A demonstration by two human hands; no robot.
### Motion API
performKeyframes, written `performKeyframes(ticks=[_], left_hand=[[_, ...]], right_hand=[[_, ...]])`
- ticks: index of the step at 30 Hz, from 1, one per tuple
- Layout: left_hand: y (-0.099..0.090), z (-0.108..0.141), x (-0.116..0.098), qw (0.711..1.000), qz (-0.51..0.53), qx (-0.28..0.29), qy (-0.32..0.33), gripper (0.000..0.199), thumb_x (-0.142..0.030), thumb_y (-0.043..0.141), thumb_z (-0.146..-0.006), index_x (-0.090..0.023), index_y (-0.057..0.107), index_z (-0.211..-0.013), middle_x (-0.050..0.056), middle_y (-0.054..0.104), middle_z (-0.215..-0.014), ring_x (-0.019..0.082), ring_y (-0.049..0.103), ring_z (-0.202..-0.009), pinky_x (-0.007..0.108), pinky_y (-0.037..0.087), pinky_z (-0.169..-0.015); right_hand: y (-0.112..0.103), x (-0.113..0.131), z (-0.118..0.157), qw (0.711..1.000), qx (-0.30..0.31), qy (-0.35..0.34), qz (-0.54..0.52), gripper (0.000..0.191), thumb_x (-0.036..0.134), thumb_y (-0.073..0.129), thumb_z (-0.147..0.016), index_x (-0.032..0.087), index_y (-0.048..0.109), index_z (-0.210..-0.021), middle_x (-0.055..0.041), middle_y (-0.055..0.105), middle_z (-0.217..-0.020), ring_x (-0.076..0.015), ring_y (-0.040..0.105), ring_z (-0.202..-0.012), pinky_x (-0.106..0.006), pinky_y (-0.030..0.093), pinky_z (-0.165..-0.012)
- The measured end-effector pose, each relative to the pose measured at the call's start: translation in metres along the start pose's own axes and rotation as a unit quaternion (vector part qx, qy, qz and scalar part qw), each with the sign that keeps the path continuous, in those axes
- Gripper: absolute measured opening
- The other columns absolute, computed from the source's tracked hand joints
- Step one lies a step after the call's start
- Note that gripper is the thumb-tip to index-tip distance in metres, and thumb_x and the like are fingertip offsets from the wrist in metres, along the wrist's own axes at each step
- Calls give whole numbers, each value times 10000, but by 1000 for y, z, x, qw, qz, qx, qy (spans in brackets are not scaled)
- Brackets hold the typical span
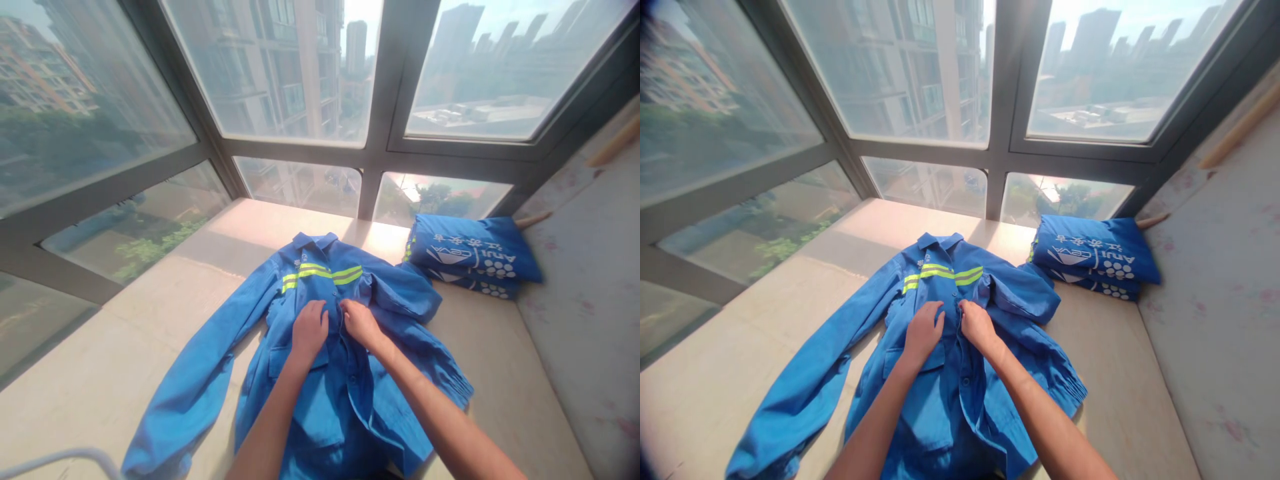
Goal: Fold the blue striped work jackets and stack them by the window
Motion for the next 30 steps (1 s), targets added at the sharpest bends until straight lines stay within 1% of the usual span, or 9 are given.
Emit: performKeyframes(ticks=[2,4,8,13,17,20,24,28,30], left_hand=[[6,-34,-6,1000,11,9,8,322,-161,470,-962,-200,624,-1242,108,663,-1236,227,597,-1166,359,452,-1042],[19,-59,-9,999,11,29,6,277,-135,517,-930,-196,662,-1158,109,682,-1170,222,612,-1106,331,461,-999],[40,-76,1,998,21,65,-16,171,-79,599,-841,-198,701,-910,85,698,-962,209,640,-927,307,484,-870],[34,-63,28,996,64,41,-45,151,-115,627,-817,-201,679,-930,37,687,-924,173,634,-876,285,479,-827],[23,-39,56,992,99,0,-79,124,-110,610,-796,-188,662,-878,13,680,-864,151,635,-800,276,490,-784],[23,-25,68,988,120,-24,-97,99,-121,608,-791,-182,662,-846,13,678,-825,160,643,-775,289,506,-767],[29,-23,66,982,164,-37,-86,125,-162,600,-822,-186,692,-903,33,715,-906,165,677,-814,292,542,-786],[28,-27,58,977,193,-49,-73,198,-123,560,-824,-195,713,-928,41,736,-947,172,698,-877,307,560,-837],[24,-26,54,976,193,-66,-73,208,-125,552,-834,-197,712,-946,48,734,-957,185,694,-905,333,558,-867]], right_hand=[[1,3,-16,999,-12,3,-42,452,20,489,-851,191,624,-1247,-94,711,-1174,-205,647,-1101,-256,445,-913],[6,3,-29,998,-14,18,-56,416,31,510,-848,163,648,-1218,-107,733,-1127,-214,665,-1053,-256,460,-881],[19,-4,-41,995,-10,48,-83,250,101,599,-833,123,720,-1050,-103,761,-903,-218,688,-848,-260,474,-746],[23,-6,-38,991,-28,67,-109,94,153,643,-787,165,734,-771,-38,727,-718,-182,660,-718,-241,454,-675],[12,-8,-31,984,-87,92,-126,153,180,584,-826,158,734,-844,-46,737,-777,-184,671,-748,-241,460,-686],[0,-13,-23,979,-124,104,-123,192,210,537,-876,172,723,-900,-49,739,-834,-191,680,-804,-248,474,-724],[-10,-10,-9,983,-146,87,-64,208,185,581,-881,185,693,-1056,-79,718,-993,-210,669,-926,-265,473,-799],[-13,20,-5,987,-141,-41,59,273,167,456,-977,208,659,-1155,-116,669,-1150,-218,612,-1092,-278,459,-906],[-12,34,-8,988,-125,-43,78,260,250,457,-1000,205,656,-1160,-126,675,-1124,-240,613,-1083,-299,472,-889]])
Point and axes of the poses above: each hand's wrist, its own z-axis away from the middle knuckle, its own y-axis out of the palm, x = y × z, the point moved 3 cm from there along -z, towards the middle knuckle
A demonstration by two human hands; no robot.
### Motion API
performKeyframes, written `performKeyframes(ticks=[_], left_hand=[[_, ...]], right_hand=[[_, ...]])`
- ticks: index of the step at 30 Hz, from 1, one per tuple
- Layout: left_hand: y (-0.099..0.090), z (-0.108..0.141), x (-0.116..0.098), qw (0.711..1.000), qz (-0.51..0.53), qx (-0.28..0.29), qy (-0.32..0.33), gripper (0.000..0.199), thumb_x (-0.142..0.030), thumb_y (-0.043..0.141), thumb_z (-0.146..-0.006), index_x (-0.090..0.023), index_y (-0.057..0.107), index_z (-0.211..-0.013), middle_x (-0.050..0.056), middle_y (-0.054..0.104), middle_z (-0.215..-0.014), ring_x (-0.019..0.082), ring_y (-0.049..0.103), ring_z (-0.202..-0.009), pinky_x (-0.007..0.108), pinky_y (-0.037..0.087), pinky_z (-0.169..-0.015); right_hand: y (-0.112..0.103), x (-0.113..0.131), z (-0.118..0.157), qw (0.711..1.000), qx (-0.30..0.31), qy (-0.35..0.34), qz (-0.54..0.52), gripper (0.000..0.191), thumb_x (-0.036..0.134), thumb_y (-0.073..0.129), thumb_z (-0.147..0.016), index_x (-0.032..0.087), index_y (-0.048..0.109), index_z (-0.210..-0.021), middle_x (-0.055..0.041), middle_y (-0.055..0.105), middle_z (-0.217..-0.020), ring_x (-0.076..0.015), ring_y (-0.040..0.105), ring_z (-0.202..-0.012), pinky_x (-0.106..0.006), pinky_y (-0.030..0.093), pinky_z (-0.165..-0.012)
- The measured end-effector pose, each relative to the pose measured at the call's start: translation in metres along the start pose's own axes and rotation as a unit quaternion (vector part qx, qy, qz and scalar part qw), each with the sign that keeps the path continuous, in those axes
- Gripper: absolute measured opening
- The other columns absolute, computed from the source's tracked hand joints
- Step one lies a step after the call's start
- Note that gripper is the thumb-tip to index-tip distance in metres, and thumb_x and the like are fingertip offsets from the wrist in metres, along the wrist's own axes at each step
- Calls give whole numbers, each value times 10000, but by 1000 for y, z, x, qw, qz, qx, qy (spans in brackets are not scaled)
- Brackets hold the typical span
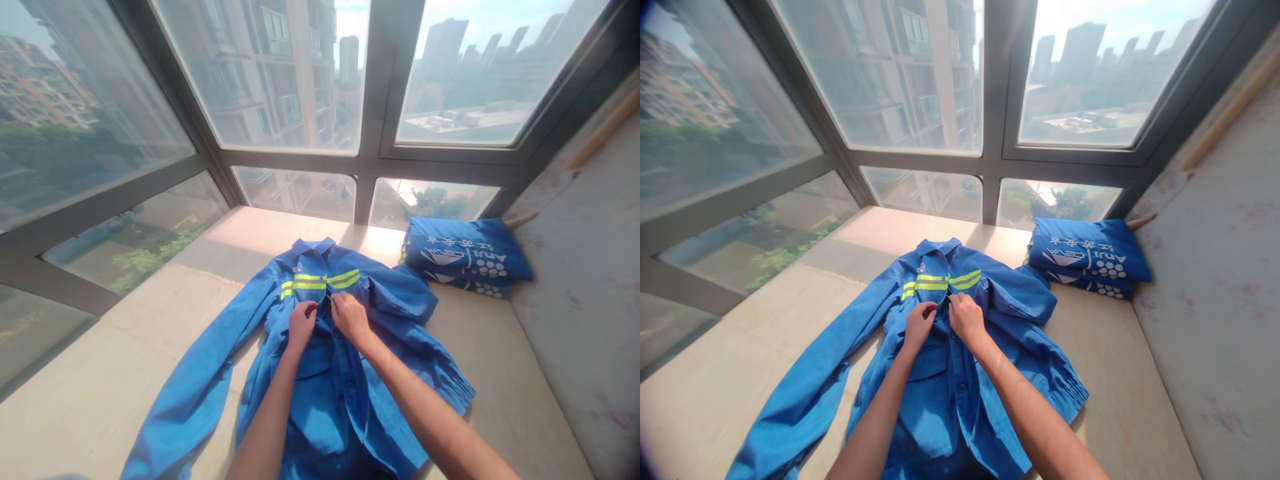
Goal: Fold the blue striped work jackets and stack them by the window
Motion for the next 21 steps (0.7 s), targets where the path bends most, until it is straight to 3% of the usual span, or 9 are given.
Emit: performKeyframes(ticks=[2,5,9,13,17,19,21], left_hand=[[-4,2,-5,1000,-3,-18,3,206,-139,546,-849,-198,707,-964,57,728,-976,197,685,-927,355,552,-882],[-8,4,-13,999,-7,-32,9,181,-153,541,-859,-195,699,-939,62,716,-968,204,668,-932,356,541,-880],[-7,2,-20,1000,-8,-28,3,127,-200,569,-869,-202,696,-880,48,714,-909,200,663,-874,341,530,-842],[-5,1,-24,1000,-3,-25,-11,106,-196,583,-861,-203,688,-852,44,719,-884,199,667,-840,337,513,-828],[-4,-1,-25,999,19,-19,-29,130,-192,537,-898,-208,663,-872,22,723,-827,172,690,-745,298,524,-760],[-4,-2,-24,999,27,-15,-38,138,-187,521,-910,-210,654,-882,15,726,-804,163,699,-711,280,526,-726],[-4,-3,-24,999,22,-16,-41,127,-181,531,-907,-210,651,-875,19,730,-813,168,706,-741,279,521,-737]], right_hand=[[3,6,-5,998,26,61,-2,259,331,554,-955,173,672,-1122,-159,681,-1097,-283,629,-1047,-337,486,-849],[10,3,-12,989,66,127,-41,192,245,652,-840,151,716,-995,-183,695,-1067,-314,652,-1009,-370,484,-832],[16,-10,-17,982,74,137,-109,224,123,617,-748,192,756,-909,-103,737,-948,-260,682,-901,-324,485,-779],[17,-18,-16,967,74,133,-206,273,198,589,-760,181,780,-954,-22,723,-743,-205,674,-756,-274,497,-713],[14,-15,-11,947,68,120,-291,360,288,559,-780,148,778,-1029,-26,738,-751,-207,675,-750,-279,521,-693],[12,-15,-9,921,71,117,-366,394,313,550,-776,140,773,-1051,-43,756,-802,-217,685,-782,-295,534,-716],[11,-17,-6,872,69,126,-468,408,326,561,-750,140,770,-1047,-57,768,-849,-227,695,-822,-313,543,-755]])
Point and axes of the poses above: each hand's wrist, its own z-axis away from the middle knuckle, its own y-axis out of the palm, x = y × z, the point moved 3 cm from there along -z, towards the middle knuckle
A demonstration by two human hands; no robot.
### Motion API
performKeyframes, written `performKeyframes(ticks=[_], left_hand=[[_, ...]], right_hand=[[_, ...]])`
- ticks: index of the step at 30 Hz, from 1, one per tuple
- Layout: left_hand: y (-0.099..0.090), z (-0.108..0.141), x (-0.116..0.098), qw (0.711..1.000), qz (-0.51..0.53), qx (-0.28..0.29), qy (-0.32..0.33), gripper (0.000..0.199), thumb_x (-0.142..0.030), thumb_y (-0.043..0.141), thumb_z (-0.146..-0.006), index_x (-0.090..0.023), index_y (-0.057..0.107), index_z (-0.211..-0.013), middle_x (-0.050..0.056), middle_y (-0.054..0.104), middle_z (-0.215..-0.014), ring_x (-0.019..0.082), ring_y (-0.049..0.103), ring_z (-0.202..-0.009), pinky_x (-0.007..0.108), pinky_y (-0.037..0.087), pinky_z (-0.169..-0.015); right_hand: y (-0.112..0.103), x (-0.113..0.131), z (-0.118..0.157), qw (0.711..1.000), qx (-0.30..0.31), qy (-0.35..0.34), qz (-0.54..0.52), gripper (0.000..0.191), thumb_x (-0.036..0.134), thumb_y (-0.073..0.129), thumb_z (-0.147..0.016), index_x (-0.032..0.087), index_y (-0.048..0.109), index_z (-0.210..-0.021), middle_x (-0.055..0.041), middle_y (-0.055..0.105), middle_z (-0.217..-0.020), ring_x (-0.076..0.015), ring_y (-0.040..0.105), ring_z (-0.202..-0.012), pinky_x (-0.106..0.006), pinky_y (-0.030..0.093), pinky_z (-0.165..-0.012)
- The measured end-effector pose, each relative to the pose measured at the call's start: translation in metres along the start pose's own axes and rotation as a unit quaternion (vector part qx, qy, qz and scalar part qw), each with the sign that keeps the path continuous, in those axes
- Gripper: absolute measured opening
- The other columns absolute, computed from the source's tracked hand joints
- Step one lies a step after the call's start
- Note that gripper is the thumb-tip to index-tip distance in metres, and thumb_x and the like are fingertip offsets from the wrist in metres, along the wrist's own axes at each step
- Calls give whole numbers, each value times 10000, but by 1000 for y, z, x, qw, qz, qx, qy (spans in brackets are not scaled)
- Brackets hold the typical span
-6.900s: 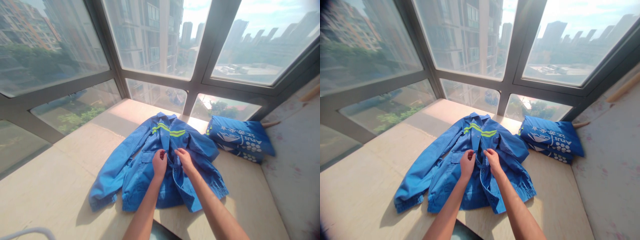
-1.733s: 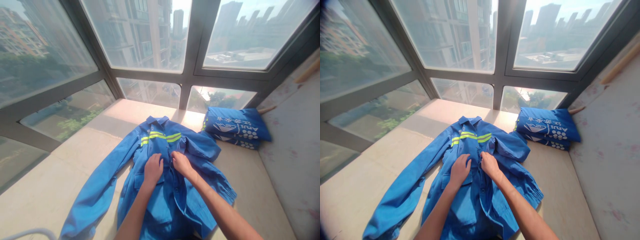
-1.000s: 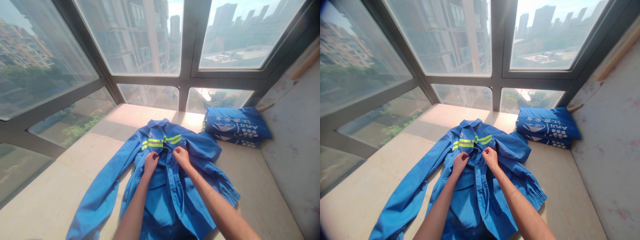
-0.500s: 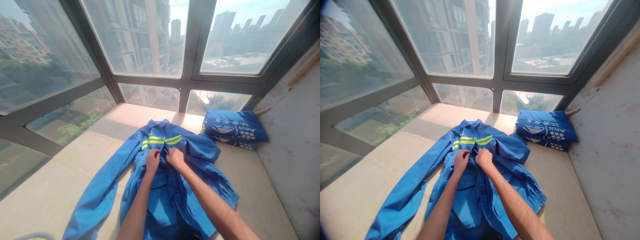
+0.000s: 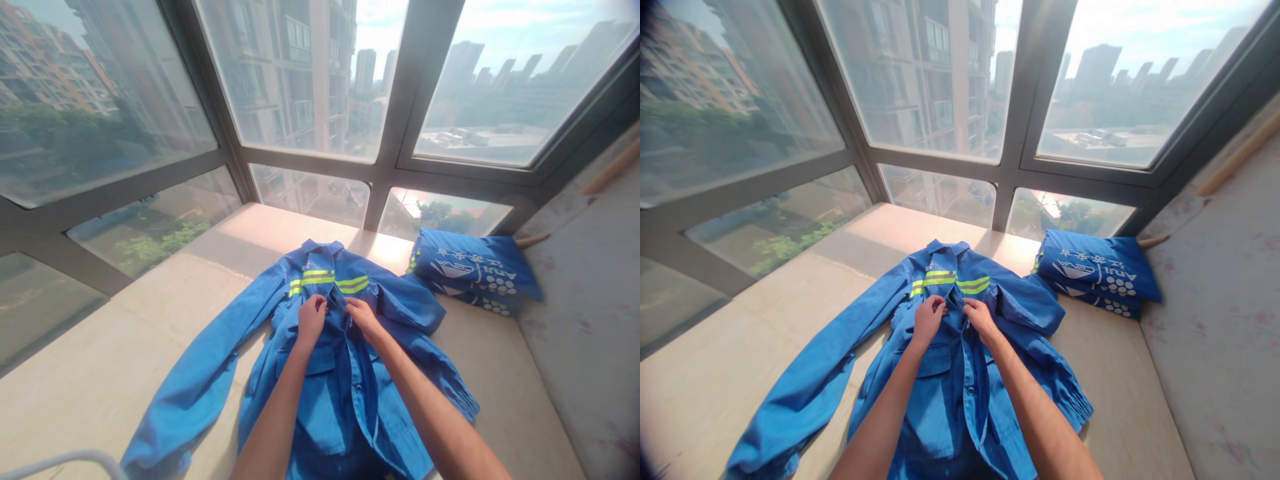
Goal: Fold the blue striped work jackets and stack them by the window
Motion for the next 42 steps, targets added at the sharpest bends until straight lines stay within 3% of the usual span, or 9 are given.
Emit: performKeyframes(ticks=[2,4,12,17,20,23,32,42], left_hand=[[0,0,-1,1000,-15,-7,1,115,-172,549,-895,-210,652,-861,30,727,-836,184,701,-795,297,510,-776],[0,1,-2,999,-33,-14,4,119,-155,551,-886,-207,652,-852,47,717,-863,205,685,-849,323,493,-818],[12,3,-14,1000,-20,-9,3,132,-121,558,-876,-206,659,-877,65,691,-966,217,660,-966,337,481,-891],[21,-6,-6,997,64,6,-52,137,-122,544,-898,-188,663,-908,29,731,-830,159,709,-720,290,561,-721],[25,-7,-2,992,103,3,-77,131,-117,551,-896,-177,668,-905,37,748,-824,154,725,-691,276,582,-674],[28,-4,1,989,124,-10,-81,111,-125,576,-887,-178,671,-905,42,755,-861,153,737,-736,270,593,-705],[33,7,7,989,107,-74,-75,109,-150,586,-866,-177,689,-890,59,748,-876,188,724,-825,320,565,-815],[29,12,2,993,84,-78,-38,155,-136,582,-855,-196,718,-898,65,734,-923,212,677,-891,358,507,-891]], right_hand=[[-4,-3,1,996,-7,14,-88,423,332,587,-708,139,767,-1038,-69,773,-870,-237,701,-850,-326,547,-788],[-9,-7,1,994,-28,27,-99,434,340,597,-685,136,763,-1029,-77,773,-863,-241,706,-845,-330,552,-790],[-10,-9,-11,997,-75,11,4,327,283,588,-645,162,771,-887,-54,766,-826,-261,698,-892,-339,546,-817],[-1,-5,-20,997,-61,-9,55,351,246,575,-645,171,774,-924,-49,776,-906,-249,700,-922,-326,543,-843],[3,-5,-21,995,-61,-17,77,327,294,611,-678,151,756,-934,-61,770,-908,-244,701,-897,-326,544,-833],[6,-6,-21,992,-68,-26,101,309,343,632,-711,150,744,-925,-61,766,-878,-247,699,-874,-333,546,-814],[6,-12,-20,983,-83,-32,163,306,271,630,-732,144,794,-958,-91,786,-910,-264,721,-919,-338,537,-873],[11,-8,-12,981,-66,-54,175,334,295,636,-775,125,777,-1026,-81,779,-874,-244,710,-850,-328,539,-838]])
Point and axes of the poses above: each hand's wrist, its own z-axis away from the middle knuckle, its own y-axis out of the palm, x = y × z, the point moved 3 cm from there along -z, towards the middle knuckle
